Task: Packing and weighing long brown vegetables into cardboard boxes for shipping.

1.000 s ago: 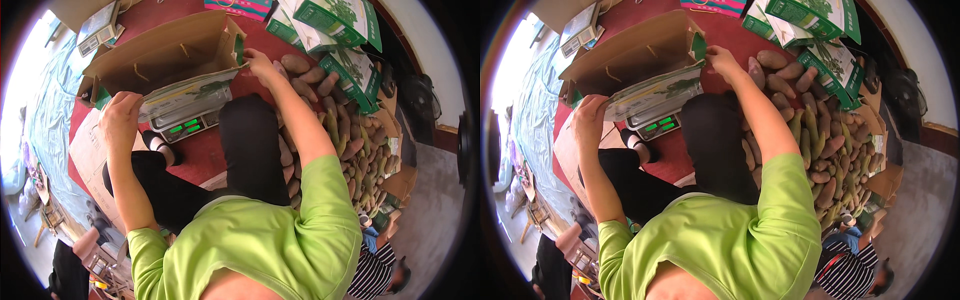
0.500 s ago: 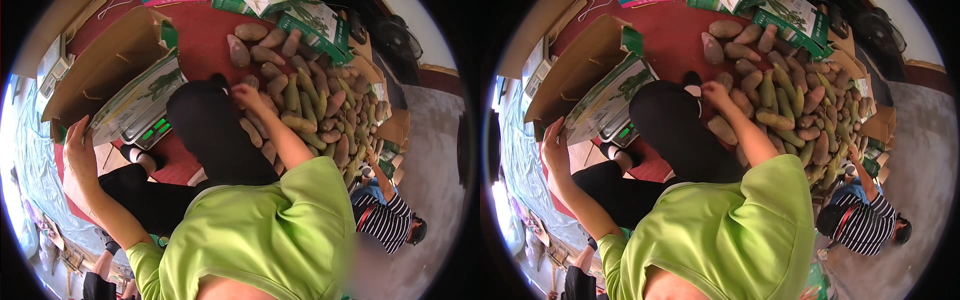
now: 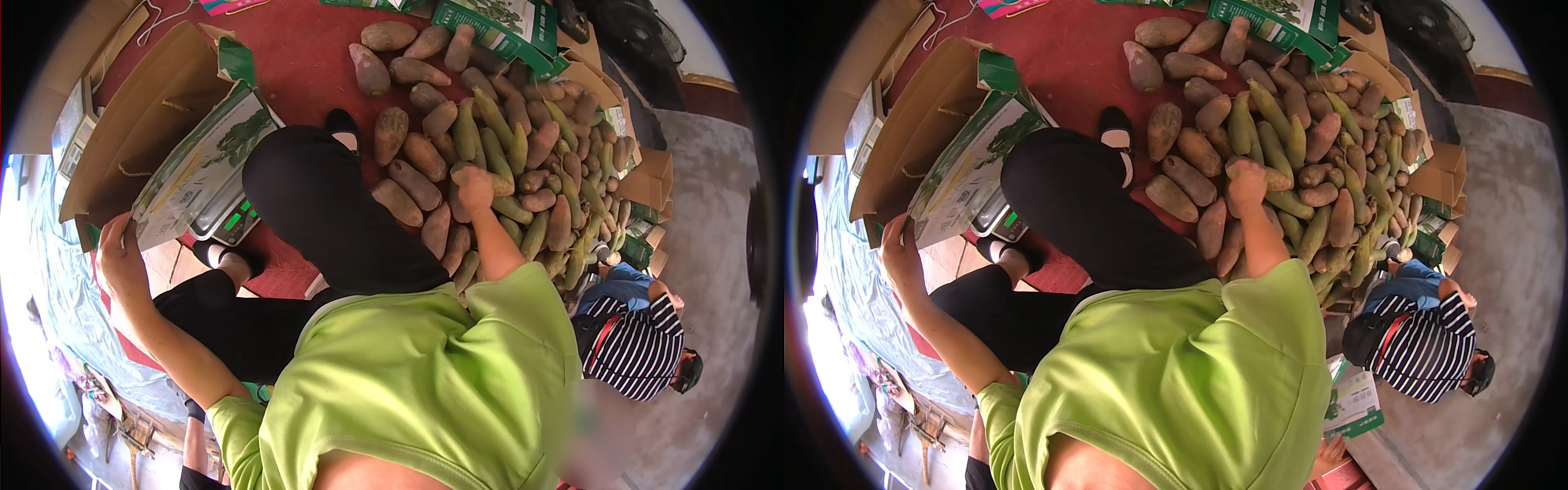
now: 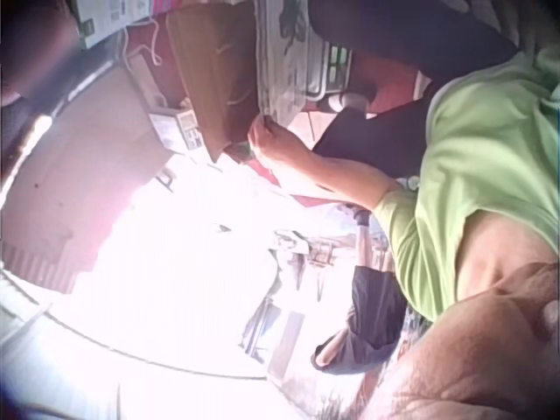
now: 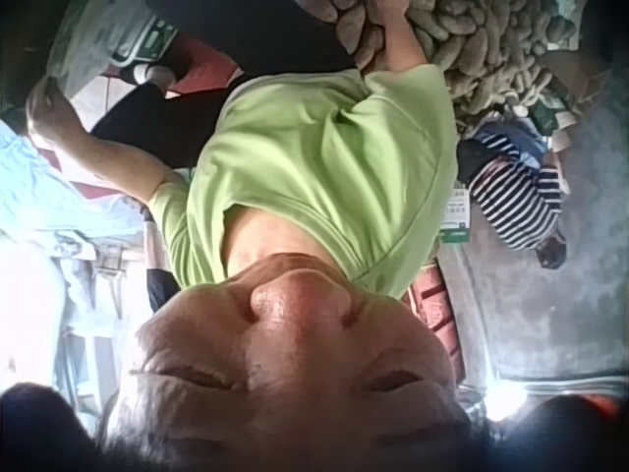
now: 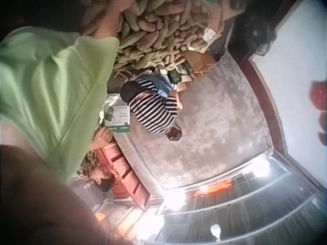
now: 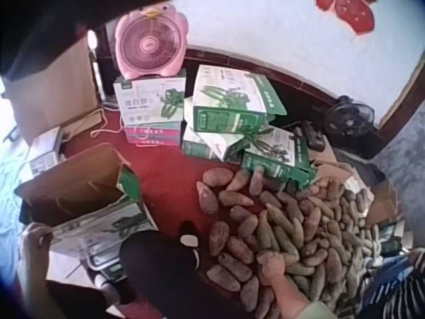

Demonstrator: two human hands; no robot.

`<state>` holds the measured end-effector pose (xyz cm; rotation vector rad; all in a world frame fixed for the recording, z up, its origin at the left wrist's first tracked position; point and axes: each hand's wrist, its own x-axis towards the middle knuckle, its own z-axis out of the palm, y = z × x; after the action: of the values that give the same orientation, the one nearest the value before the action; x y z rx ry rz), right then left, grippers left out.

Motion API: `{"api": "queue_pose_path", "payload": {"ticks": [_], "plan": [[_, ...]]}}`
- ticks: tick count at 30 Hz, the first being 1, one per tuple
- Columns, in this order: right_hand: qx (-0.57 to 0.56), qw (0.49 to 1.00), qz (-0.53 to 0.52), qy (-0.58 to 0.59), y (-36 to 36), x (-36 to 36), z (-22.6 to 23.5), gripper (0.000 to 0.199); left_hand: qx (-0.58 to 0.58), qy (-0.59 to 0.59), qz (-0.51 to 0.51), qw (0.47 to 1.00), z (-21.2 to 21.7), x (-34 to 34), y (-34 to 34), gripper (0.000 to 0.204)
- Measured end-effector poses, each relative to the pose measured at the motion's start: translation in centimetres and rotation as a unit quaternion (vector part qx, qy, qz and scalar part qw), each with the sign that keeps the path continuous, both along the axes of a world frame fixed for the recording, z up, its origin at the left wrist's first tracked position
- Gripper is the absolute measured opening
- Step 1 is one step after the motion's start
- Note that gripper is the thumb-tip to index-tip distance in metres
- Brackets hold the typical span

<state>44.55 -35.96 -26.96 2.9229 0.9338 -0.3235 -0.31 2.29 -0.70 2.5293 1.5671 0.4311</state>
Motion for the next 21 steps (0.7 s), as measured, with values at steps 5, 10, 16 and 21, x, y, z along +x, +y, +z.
{"api": "queue_pose_path", "payload": {"ticks": [5, 10, 16, 21], "plan": [[-0.147, 0.988, -0.056, 0.006, -0.1, 3.8, 3.5, 0.054, 0.001, 0.010, 0.026, 1.000, -0.4, 0.4, -0.1, 0.017], [-0.290, 0.946, -0.098, 0.104, -0.2, 4.3, 4.2, 0.068, -0.005, 0.021, 0.064, 0.998, 0.1, 0.8, -0.6, 0.017], [-0.275, 0.952, -0.127, 0.056, -2.6, 2.9, 1.2, 0.074, 0.013, 0.041, 0.039, 0.998, 0.7, 1.6, -1.1, 0.018], [-0.157, 0.963, -0.195, 0.095, -3.8, 0.6, 1.1, 0.078, -0.002, 0.106, 0.100, 0.989, 1.6, 2.8, -2.2, 0.019]]}}
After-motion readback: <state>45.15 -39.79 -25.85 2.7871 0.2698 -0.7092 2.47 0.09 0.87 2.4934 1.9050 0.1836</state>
